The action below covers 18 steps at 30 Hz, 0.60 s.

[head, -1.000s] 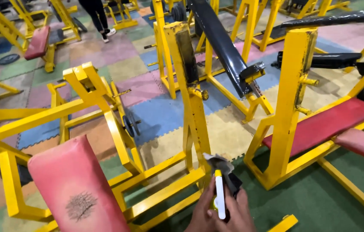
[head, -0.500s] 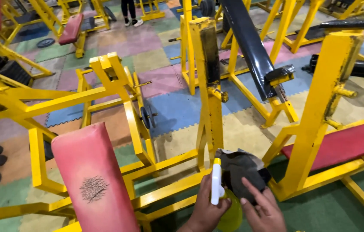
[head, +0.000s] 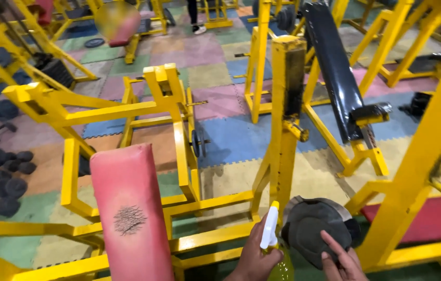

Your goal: Wiping down a yellow weight machine and its bench pad with a cleaning spray and cloth in a gym.

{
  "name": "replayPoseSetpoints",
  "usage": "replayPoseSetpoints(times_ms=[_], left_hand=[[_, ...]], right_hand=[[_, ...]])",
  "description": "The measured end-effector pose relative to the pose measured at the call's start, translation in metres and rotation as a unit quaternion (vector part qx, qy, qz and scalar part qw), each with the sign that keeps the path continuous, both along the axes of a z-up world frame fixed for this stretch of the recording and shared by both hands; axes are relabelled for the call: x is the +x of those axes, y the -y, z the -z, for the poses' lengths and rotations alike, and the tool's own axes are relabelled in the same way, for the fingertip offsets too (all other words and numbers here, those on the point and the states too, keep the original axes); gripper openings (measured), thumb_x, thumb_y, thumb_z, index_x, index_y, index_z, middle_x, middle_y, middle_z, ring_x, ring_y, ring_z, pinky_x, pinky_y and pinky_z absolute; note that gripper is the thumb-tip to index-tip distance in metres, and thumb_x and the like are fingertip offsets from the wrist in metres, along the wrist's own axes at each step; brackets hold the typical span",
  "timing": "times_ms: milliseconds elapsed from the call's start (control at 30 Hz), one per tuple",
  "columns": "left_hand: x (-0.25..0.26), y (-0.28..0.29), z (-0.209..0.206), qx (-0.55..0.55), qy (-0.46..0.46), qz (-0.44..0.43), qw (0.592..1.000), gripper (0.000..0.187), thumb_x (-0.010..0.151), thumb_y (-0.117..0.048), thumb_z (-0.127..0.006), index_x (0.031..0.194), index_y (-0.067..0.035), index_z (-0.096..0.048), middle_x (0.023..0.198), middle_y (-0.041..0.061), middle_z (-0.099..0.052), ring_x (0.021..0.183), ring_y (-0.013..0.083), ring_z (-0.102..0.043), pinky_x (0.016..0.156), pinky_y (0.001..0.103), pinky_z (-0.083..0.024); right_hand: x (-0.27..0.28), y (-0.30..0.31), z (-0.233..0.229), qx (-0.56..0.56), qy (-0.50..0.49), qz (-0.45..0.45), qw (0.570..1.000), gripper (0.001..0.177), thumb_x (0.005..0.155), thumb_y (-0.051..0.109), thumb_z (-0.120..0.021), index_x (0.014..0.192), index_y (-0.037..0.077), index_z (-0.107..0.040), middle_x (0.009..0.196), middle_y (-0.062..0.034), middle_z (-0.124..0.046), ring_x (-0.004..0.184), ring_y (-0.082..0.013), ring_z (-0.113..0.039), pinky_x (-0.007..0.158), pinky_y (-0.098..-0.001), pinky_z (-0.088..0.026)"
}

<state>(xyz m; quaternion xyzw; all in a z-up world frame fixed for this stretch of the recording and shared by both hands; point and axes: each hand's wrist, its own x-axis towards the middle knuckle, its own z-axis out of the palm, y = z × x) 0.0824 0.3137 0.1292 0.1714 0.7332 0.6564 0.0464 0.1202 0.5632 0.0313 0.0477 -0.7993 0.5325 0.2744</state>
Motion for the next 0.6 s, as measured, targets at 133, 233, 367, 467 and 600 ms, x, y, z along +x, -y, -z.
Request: replayPoseSetpoints(times_ms=[133, 233, 367, 467, 600], left_hand=[[0.002, 0.010, -0.033, 0.033, 0.000, 0.009, 0.999, 0.077, 0.073, -0.014, -0.056, 0.149, -0.004, -0.045, 0.119, 0.010, -0.062, 0.107, 0.0236, -0.060, 0.094, 0.035, -0.048], [0.004, 0.014, -0.055, -0.078, 0.062, 0.007, 0.995, 0.082, 0.073, -0.011, -0.060, 0.154, -0.019, -0.046, 0.112, 0.002, -0.071, 0.097, 0.0169, -0.068, 0.084, 0.028, -0.053], [0.000, 0.012, -0.066, -0.114, 0.079, 0.044, 0.989, 0.078, 0.077, -0.023, -0.065, 0.152, -0.023, -0.046, 0.134, 0.003, -0.069, 0.115, 0.0205, -0.069, 0.093, 0.031, -0.053], [0.000, 0.005, -0.063, -0.094, 0.070, 0.059, 0.991, 0.074, 0.079, -0.026, -0.070, 0.149, -0.017, -0.050, 0.128, 0.006, -0.071, 0.108, 0.0188, -0.070, 0.090, 0.031, -0.055], [-0.002, 0.002, -0.062, -0.111, 0.010, 0.047, 0.993, 0.064, 0.078, -0.028, -0.069, 0.139, -0.012, -0.060, 0.097, 0.005, -0.073, 0.079, 0.0200, -0.065, 0.072, 0.033, -0.052]], right_hand=[[-0.006, 0.004, -0.006, 0.008, 0.041, 0.034, 0.999, 0.046, 0.082, 0.001, -0.067, 0.128, 0.006, -0.072, 0.115, -0.0202, -0.073, 0.111, -0.0284, -0.074, 0.097, -0.0338, -0.055], [-0.001, 0.013, -0.022, -0.028, 0.090, 0.045, 0.995, 0.049, 0.084, 0.000, -0.066, 0.133, 0.006, -0.070, 0.113, -0.0176, -0.073, 0.109, -0.0246, -0.073, 0.095, -0.0307, -0.053], [0.000, -0.012, -0.007, -0.131, 0.057, -0.037, 0.989, 0.059, 0.085, -0.008, -0.062, 0.143, -0.005, -0.056, 0.128, -0.0215, -0.070, 0.113, -0.0246, -0.069, 0.098, -0.0307, -0.050], [0.015, -0.007, -0.054, -0.206, 0.090, -0.012, 0.974, 0.067, 0.083, -0.014, -0.058, 0.150, -0.007, -0.048, 0.135, -0.0256, -0.064, 0.116, -0.0285, -0.065, 0.098, -0.0333, -0.047], [0.022, 0.008, -0.094, -0.234, 0.022, 0.059, 0.970, 0.082, 0.083, -0.021, -0.051, 0.161, -0.006, -0.033, 0.140, -0.0295, -0.056, 0.110, -0.0321, -0.059, 0.088, -0.0335, -0.045]])
